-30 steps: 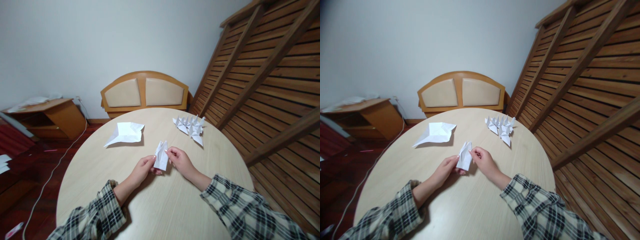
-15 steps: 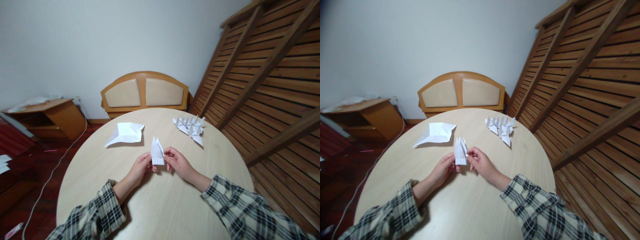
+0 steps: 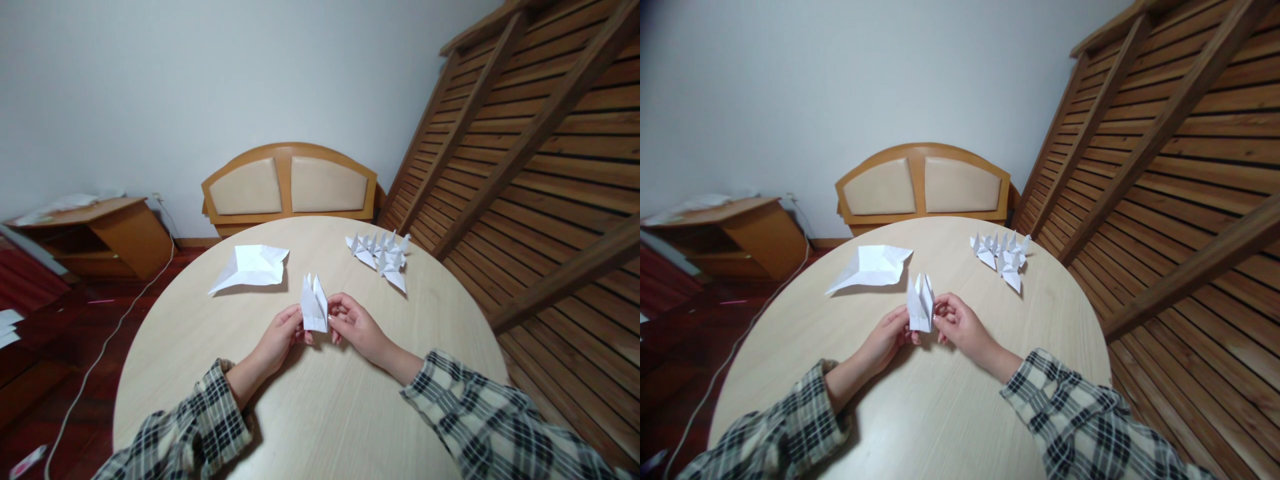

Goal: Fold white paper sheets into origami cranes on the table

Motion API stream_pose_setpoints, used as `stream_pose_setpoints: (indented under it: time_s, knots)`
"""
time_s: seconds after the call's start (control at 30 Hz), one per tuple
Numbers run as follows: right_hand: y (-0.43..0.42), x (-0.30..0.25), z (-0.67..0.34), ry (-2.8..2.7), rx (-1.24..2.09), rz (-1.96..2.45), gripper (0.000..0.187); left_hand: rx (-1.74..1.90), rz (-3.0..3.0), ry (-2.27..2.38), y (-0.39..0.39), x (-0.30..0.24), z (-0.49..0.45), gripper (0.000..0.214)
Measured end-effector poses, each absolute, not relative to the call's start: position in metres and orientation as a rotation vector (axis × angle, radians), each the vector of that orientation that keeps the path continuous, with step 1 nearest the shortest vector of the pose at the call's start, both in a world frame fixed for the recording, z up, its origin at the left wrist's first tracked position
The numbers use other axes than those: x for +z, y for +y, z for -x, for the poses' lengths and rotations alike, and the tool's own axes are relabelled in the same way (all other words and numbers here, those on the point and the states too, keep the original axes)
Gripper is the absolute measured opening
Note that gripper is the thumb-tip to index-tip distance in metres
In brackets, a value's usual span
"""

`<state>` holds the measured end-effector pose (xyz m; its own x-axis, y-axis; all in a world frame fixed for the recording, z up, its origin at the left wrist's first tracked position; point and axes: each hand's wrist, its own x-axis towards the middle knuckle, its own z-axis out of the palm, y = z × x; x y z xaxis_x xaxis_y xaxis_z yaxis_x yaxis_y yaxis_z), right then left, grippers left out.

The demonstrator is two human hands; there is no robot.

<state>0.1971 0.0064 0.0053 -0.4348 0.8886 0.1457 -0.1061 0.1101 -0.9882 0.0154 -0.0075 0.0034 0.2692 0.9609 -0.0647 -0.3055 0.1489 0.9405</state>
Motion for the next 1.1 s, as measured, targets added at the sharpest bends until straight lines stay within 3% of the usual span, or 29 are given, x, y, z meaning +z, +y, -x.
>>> stream_pose_setpoints:
  time_s: [0.1, 0.27, 0.4, 0.53, 0.77, 1.1]
  knots:
    - [0.009, 0.000, -0.196, -1.475, 1.430, 0.839, 0.042, 1.073, -1.076, 0.882, -0.009, 0.003, -0.016, 0.036]
    - [0.008, -0.001, -0.195, -1.577, 1.406, 0.938, 0.015, 1.149, -1.204, 0.985, -0.007, 0.003, -0.015, 0.035]
    - [0.005, 0.004, -0.196, -1.657, 1.088, 0.960, 0.016, 1.385, -1.380, 1.115, -0.007, 0.005, -0.011, 0.027]
    - [0.004, 0.008, -0.197, -1.740, 0.885, 0.962, 0.016, 1.262, -1.668, 1.099, -0.014, 0.008, -0.013, 0.027]
    - [0.000, 0.006, -0.193, -1.814, 0.959, 0.899, 0.003, 1.076, -1.795, 1.161, -0.018, 0.006, -0.021, 0.027]
    - [0.005, 0.000, -0.195, -1.784, 0.908, 0.925, 0.008, 1.198, -1.780, 1.141, -0.014, 0.009, -0.015, 0.015]
